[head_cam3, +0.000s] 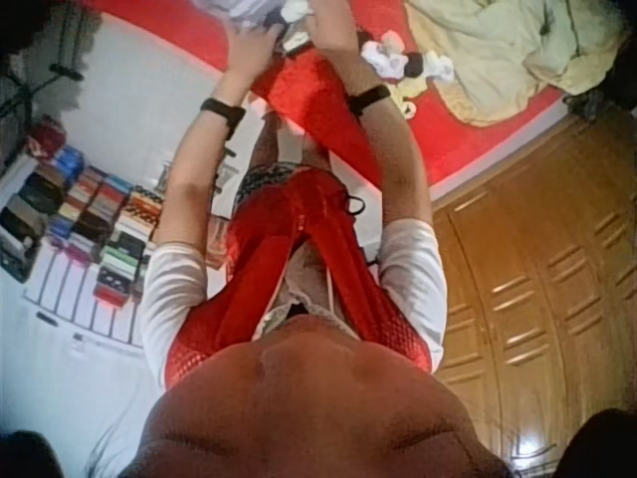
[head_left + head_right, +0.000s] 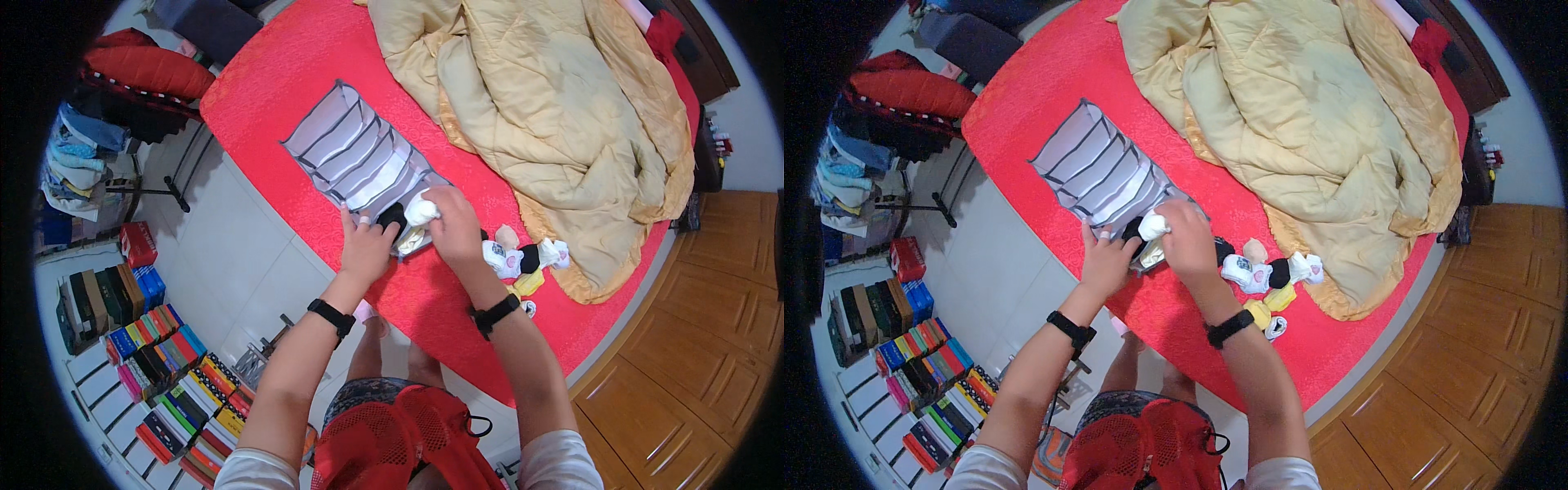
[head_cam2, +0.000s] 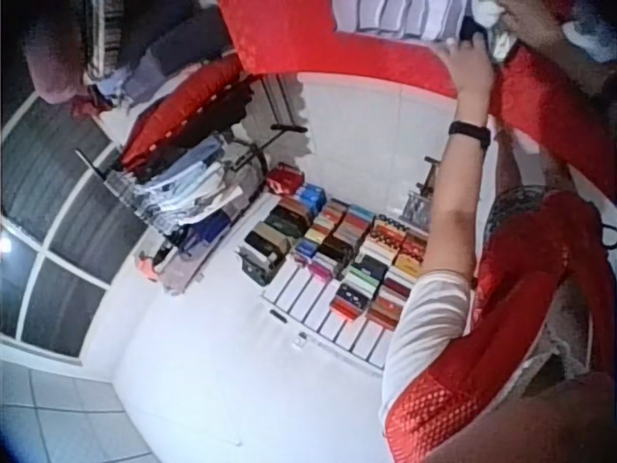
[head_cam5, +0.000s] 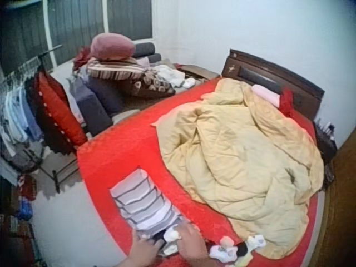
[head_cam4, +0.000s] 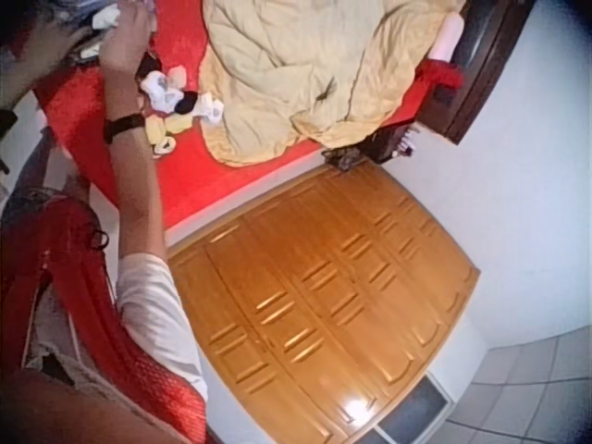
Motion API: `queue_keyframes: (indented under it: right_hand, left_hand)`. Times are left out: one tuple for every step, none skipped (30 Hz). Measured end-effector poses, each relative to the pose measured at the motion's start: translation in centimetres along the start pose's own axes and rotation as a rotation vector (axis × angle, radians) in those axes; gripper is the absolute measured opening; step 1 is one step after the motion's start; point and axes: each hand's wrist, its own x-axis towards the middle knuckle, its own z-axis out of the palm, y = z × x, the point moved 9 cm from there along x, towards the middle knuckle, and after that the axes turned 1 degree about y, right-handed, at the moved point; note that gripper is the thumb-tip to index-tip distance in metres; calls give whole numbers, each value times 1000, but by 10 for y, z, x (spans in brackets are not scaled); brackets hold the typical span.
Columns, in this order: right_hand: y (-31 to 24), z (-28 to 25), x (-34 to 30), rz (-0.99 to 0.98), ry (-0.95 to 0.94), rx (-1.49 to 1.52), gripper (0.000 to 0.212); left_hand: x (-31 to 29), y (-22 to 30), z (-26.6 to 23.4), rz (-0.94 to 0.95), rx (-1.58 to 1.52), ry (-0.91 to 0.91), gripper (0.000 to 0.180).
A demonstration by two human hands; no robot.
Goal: The person removes clothes from hangers on a rack, folds them on a bed, and places small items into compartments of a fabric storage organizer.
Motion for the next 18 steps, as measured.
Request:
queue_keyframes:
  right_hand:
    - [-2, 12, 2, -3, -48, -27, 35]
    - [-1, 17, 3, -12, -11, -66, 37]
    - [3, 22, 4, -11, -9, -68, 37]
    - [10, 28, 4, 27, -34, -147, 37]
    - [15, 34, 5, 65, -62, -222, 38]
    - [18, 37, 7, 67, -62, -221, 38]
    - [15, 42, 9, -10, -78, -293, 30]
    - [11, 46, 10, -86, -94, -368, 22]
    - [13, 47, 11, -83, -93, -370, 22]
    - [15, 52, 12, -92, -124, -433, 20]
    - [17, 56, 11, -101, -154, -495, 17]
    - [18, 58, 11, -98, -152, -497, 17]
    - [21, 61, 10, -67, -165, -538, 19]
    - [25, 64, 10, -36, -178, -577, 20]
    - [26, 66, 8, -31, -176, -577, 20]
    - [29, 69, 6, -8, -209, -609, 20]
    - [34, 73, 3, 15, -244, -640, 21]
    - [35, 74, 2, 20, -242, -640, 21]
  left_hand:
    - [-1, -1, 3, 0, 4, -20, 45]
    - [0, 0, 5, 5, 6, -38, 43]
    - [1, 0, 4, 8, 6, -37, 43]
    - [2, 1, 4, 11, 4, -40, 42]
    - [2, 0, 5, 11, 3, -47, 40]
    - [2, -1, 5, 11, 4, -49, 40]
    - [3, -2, 8, 12, 9, -78, 39]
    - [3, -2, 10, 15, 12, -106, 38]
    - [3, -2, 9, 19, 11, -107, 38]
    - [3, -2, 9, 23, 8, -106, 38]
    - [4, -2, 8, 27, 6, -106, 37]
    - [5, -1, 7, 32, 6, -106, 37]
    - [5, -1, 7, 33, 4, -118, 37]
    - [6, -1, 7, 34, 3, -131, 36]
    - [6, -1, 7, 38, 4, -132, 36]
    - [7, -1, 7, 42, 6, -133, 36]
    - [7, -1, 8, 46, 8, -134, 37]
    - [8, -1, 8, 50, 9, -137, 37]
